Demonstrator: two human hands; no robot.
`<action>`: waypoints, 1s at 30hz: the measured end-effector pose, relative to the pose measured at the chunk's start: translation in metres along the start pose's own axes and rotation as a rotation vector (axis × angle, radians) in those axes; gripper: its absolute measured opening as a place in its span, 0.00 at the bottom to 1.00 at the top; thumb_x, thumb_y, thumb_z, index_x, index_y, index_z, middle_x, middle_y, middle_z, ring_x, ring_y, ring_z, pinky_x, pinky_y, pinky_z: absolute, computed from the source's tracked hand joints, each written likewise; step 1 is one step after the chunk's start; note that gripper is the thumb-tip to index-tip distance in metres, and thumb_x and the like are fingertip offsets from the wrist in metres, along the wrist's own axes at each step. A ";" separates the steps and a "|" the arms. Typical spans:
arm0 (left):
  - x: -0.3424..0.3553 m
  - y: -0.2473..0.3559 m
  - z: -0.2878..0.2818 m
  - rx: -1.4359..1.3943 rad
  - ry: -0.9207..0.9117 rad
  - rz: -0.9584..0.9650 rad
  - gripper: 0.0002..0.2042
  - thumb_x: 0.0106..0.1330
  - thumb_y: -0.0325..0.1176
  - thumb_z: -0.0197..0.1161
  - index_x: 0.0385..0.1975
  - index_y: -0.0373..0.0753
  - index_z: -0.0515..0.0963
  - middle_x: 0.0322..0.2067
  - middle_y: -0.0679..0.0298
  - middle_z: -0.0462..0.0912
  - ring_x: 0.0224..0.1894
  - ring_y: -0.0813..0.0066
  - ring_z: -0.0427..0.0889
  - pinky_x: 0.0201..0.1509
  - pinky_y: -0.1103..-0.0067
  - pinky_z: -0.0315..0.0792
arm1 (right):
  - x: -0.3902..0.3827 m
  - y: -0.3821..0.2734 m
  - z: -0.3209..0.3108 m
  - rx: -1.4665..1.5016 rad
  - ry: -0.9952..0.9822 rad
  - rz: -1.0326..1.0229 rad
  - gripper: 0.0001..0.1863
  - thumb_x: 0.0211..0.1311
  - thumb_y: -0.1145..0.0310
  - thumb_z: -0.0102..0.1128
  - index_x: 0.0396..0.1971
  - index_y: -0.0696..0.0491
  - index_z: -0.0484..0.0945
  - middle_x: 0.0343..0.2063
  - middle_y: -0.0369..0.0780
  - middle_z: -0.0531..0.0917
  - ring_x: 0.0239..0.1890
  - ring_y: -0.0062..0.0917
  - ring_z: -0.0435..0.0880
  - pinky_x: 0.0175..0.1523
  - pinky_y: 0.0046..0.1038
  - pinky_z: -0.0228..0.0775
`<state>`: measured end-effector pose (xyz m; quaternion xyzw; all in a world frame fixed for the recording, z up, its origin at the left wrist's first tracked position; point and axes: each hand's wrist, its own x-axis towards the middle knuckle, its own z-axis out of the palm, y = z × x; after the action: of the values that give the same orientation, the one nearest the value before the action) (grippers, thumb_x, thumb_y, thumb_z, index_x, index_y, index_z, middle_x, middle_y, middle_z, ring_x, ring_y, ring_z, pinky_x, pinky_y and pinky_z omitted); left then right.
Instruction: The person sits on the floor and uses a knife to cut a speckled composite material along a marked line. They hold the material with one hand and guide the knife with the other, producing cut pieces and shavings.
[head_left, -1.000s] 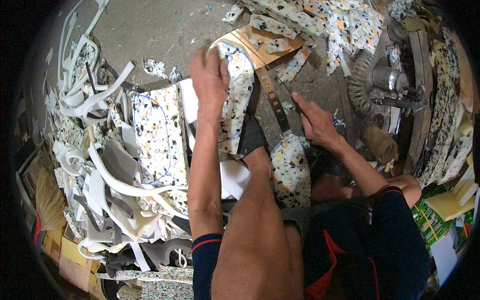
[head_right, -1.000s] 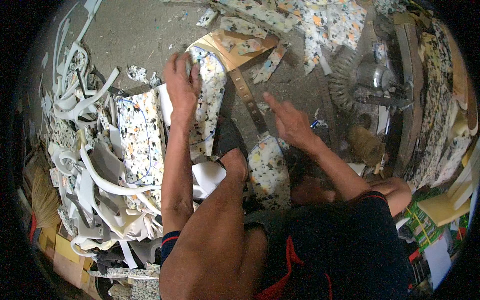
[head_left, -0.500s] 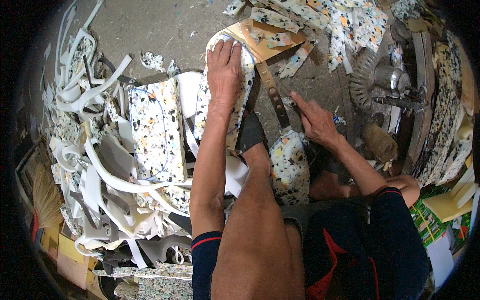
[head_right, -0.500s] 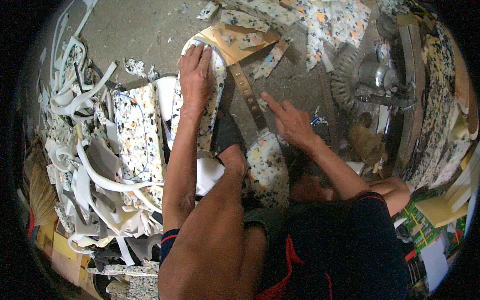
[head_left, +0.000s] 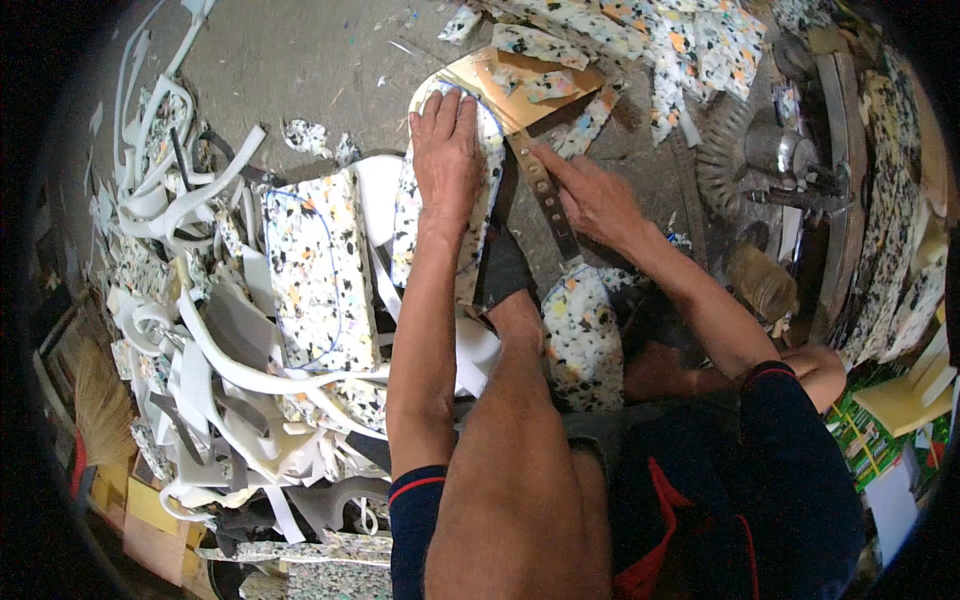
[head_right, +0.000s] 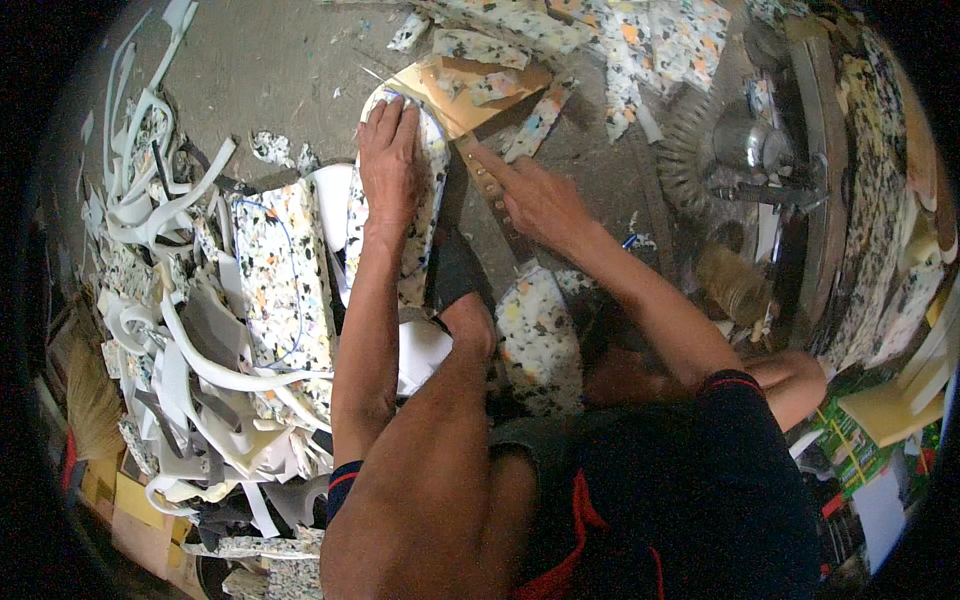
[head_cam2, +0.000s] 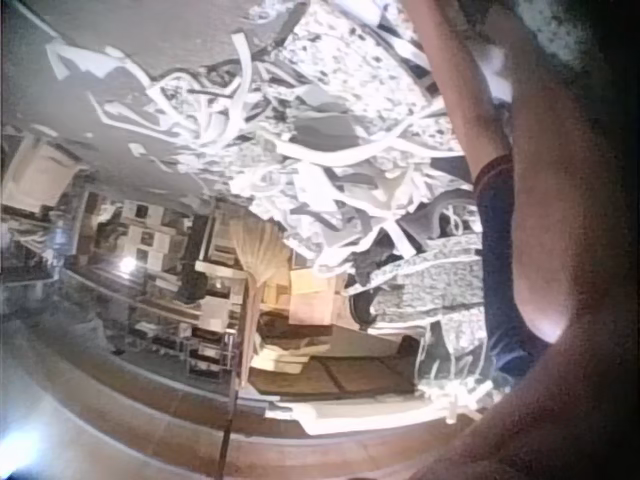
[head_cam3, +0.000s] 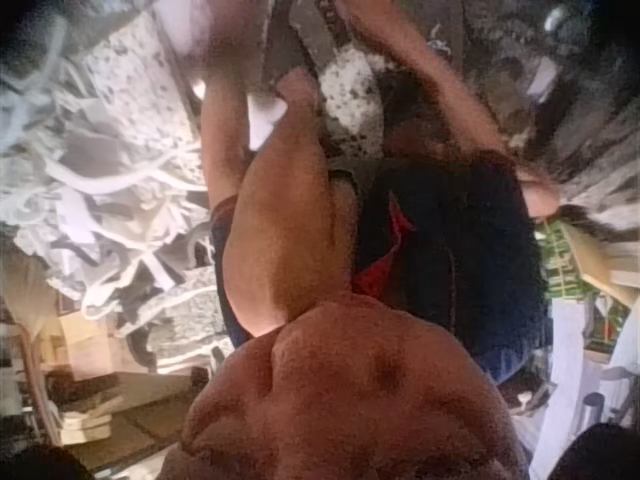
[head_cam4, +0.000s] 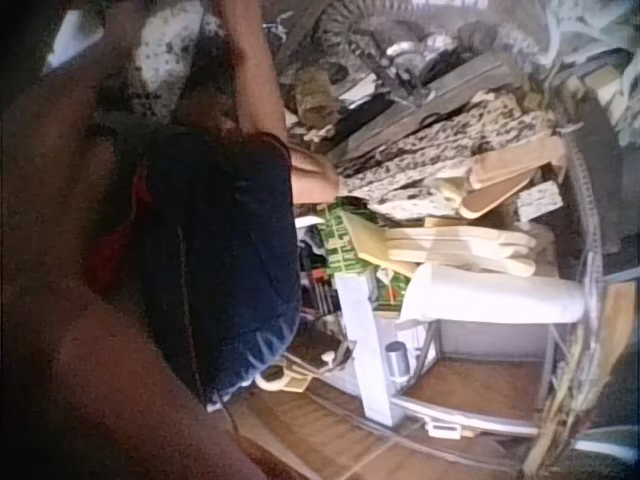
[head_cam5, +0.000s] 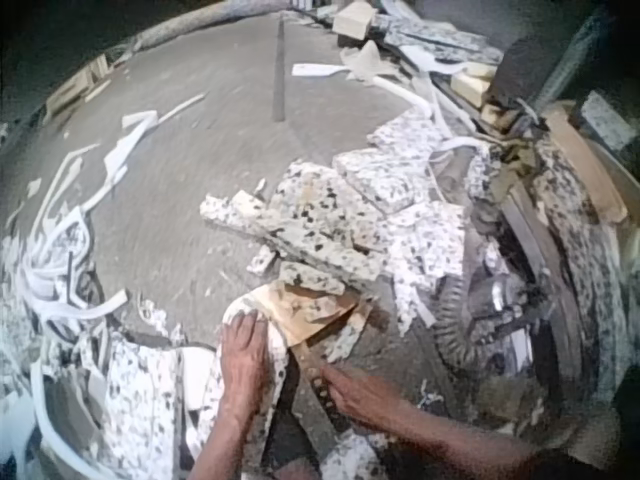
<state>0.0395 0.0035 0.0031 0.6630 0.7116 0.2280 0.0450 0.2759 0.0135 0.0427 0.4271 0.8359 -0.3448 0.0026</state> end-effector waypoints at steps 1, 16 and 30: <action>0.000 0.000 -0.002 0.008 -0.012 -0.005 0.19 0.62 0.23 0.60 0.55 0.38 0.80 0.60 0.58 0.78 0.67 0.54 0.71 0.73 0.51 0.60 | 0.006 0.000 0.004 0.003 0.020 -0.014 0.42 0.62 0.76 0.55 0.76 0.35 0.56 0.34 0.48 0.76 0.34 0.46 0.80 0.37 0.46 0.74; -0.001 0.000 0.004 0.008 -0.018 0.007 0.22 0.57 0.21 0.64 0.54 0.38 0.79 0.62 0.55 0.76 0.67 0.50 0.70 0.72 0.49 0.61 | 0.024 -0.008 0.013 -0.009 0.083 0.001 0.43 0.63 0.74 0.57 0.76 0.32 0.54 0.33 0.45 0.77 0.32 0.46 0.80 0.36 0.45 0.76; -0.002 -0.003 0.004 0.011 0.000 0.027 0.21 0.58 0.22 0.64 0.55 0.38 0.79 0.60 0.55 0.77 0.66 0.50 0.71 0.72 0.50 0.61 | 0.000 -0.001 0.018 0.003 -0.012 0.077 0.43 0.62 0.77 0.54 0.76 0.35 0.54 0.36 0.48 0.77 0.35 0.46 0.81 0.38 0.46 0.77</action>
<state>0.0383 0.0025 -0.0021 0.6728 0.7038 0.2247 0.0382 0.2700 0.0029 0.0296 0.4568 0.8183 -0.3482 0.0202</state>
